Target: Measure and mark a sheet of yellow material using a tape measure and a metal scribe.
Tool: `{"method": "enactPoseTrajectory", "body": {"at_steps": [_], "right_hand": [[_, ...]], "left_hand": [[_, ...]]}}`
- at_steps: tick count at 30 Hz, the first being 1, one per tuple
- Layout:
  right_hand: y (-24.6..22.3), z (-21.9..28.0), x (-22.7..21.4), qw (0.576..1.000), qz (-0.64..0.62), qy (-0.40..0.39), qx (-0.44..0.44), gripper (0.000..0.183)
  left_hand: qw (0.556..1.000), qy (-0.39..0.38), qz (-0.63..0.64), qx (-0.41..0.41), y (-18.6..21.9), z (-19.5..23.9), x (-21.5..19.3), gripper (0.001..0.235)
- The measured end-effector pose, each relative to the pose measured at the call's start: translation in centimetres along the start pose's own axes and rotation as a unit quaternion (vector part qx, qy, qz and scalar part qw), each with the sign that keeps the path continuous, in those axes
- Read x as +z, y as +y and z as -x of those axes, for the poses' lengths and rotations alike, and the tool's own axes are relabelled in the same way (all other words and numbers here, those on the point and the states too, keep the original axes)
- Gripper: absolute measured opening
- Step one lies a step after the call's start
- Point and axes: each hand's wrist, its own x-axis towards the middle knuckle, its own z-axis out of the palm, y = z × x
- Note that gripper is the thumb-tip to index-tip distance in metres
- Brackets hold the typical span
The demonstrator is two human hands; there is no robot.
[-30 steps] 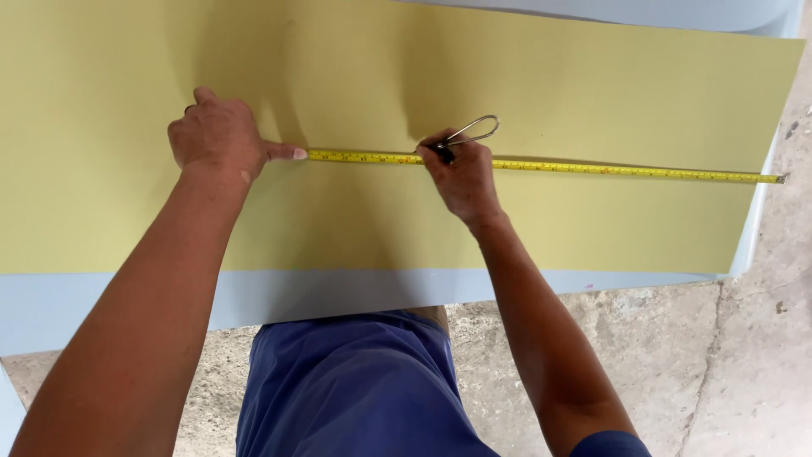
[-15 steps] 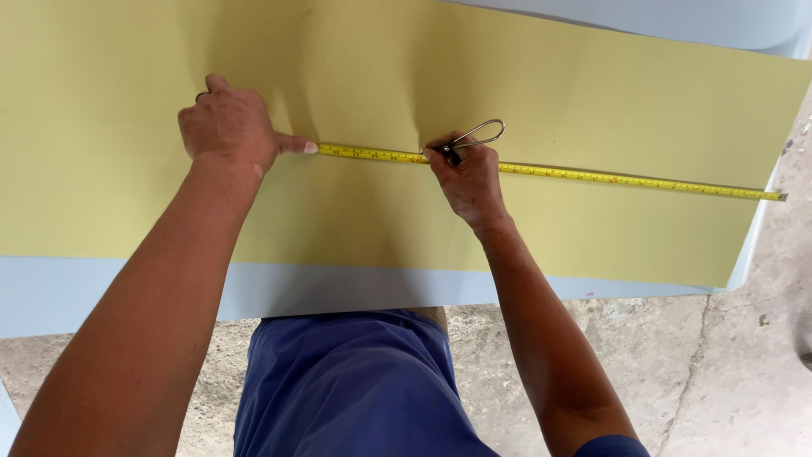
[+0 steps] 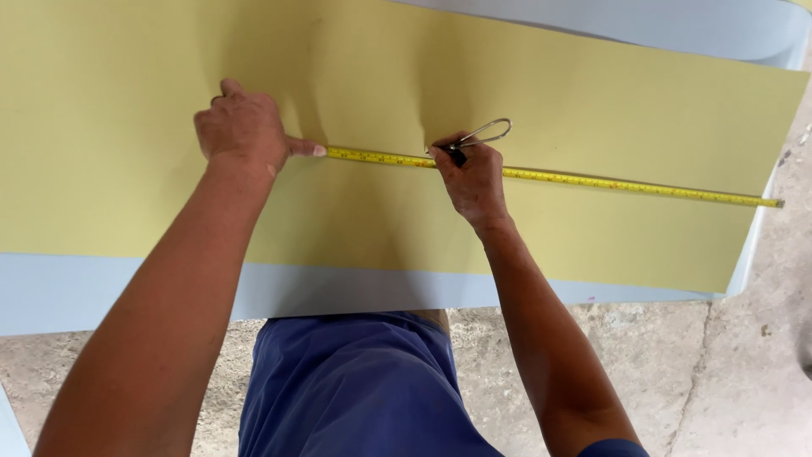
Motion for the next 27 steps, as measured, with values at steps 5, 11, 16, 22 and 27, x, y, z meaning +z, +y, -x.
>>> {"method": "enactPoseTrajectory", "body": {"at_steps": [5, 11, 16, 22, 27], "right_hand": [[0.0, 0.4, 1.0, 1.0, -0.001, 0.015, 0.002, 0.012], [-0.2, 0.1, 0.8, 1.0, -0.026, 0.009, 0.006, 0.013], [0.2, 0.1, 0.9, 0.999, -0.023, 0.008, 0.032, 0.013], [0.2, 0.1, 0.8, 1.0, -0.002, 0.016, -0.015, 0.013], [0.0, 0.0, 0.5, 0.999, -0.028, 0.009, 0.031, 0.012]], "left_hand": [[1.0, -0.023, 0.011, -0.004, 0.1, 0.7, -0.6, 0.096], [0.999, -0.025, 0.028, -0.005, -0.3, 1.1, -0.4, 0.094], [0.999, -0.027, 0.036, -0.01, -0.2, 1.2, -0.8, 0.094], [0.999, -0.027, 0.033, -0.007, -0.1, 1.1, -0.9, 0.091], [0.999, -0.015, 0.035, -0.002, -0.1, 0.9, -0.5, 0.093]]}}
